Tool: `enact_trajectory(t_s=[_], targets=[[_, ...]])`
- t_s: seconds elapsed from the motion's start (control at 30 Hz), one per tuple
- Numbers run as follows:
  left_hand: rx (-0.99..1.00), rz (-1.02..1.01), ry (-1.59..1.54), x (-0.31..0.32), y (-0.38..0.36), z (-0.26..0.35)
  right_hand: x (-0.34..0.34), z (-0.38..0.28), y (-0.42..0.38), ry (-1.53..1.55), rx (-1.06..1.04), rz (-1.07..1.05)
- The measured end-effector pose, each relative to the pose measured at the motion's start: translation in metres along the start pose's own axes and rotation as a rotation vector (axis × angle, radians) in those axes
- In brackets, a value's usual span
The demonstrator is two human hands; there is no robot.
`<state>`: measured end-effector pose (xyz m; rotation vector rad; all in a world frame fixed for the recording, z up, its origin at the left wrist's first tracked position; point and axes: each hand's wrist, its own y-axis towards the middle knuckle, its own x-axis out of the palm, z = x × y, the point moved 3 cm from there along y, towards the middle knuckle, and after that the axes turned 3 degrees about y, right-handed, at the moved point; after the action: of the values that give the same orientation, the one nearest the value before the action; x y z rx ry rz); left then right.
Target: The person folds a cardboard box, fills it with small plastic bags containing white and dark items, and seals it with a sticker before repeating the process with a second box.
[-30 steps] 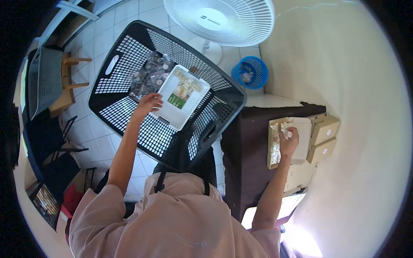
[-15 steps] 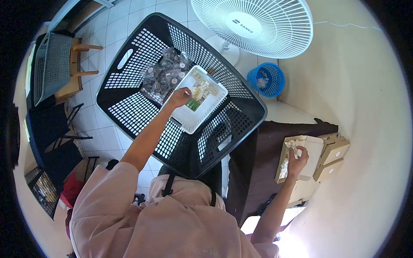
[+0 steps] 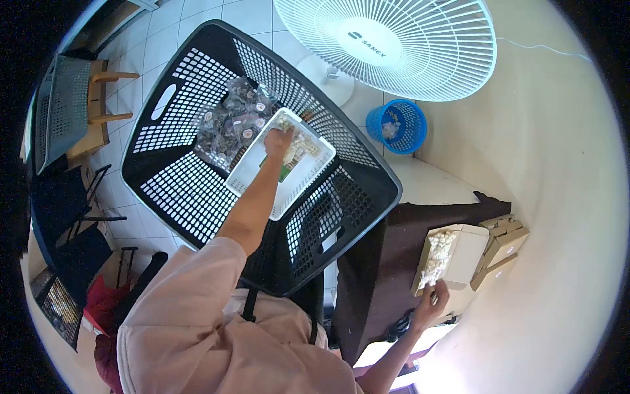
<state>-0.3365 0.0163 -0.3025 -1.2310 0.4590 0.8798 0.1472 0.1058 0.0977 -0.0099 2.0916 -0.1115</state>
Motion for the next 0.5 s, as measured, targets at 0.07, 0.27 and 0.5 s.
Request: enact_trajectory(t_s=[0.07,0.27,0.5], targets=[[-0.046,0.105,0.023,-0.003,-0.013,0.014,-0.001,0.022,-0.014,-0.077,-0.025,-0.087],[0.028,0.145,-0.264,-0.002,-0.012,-0.02,0.0,-0.008,-0.032,0.137,0.06,-0.08],[0.477,-0.333,-0.728,-0.115,-0.147,-0.007,0.051,-0.1,-0.045,0.529,0.034,-0.415]])
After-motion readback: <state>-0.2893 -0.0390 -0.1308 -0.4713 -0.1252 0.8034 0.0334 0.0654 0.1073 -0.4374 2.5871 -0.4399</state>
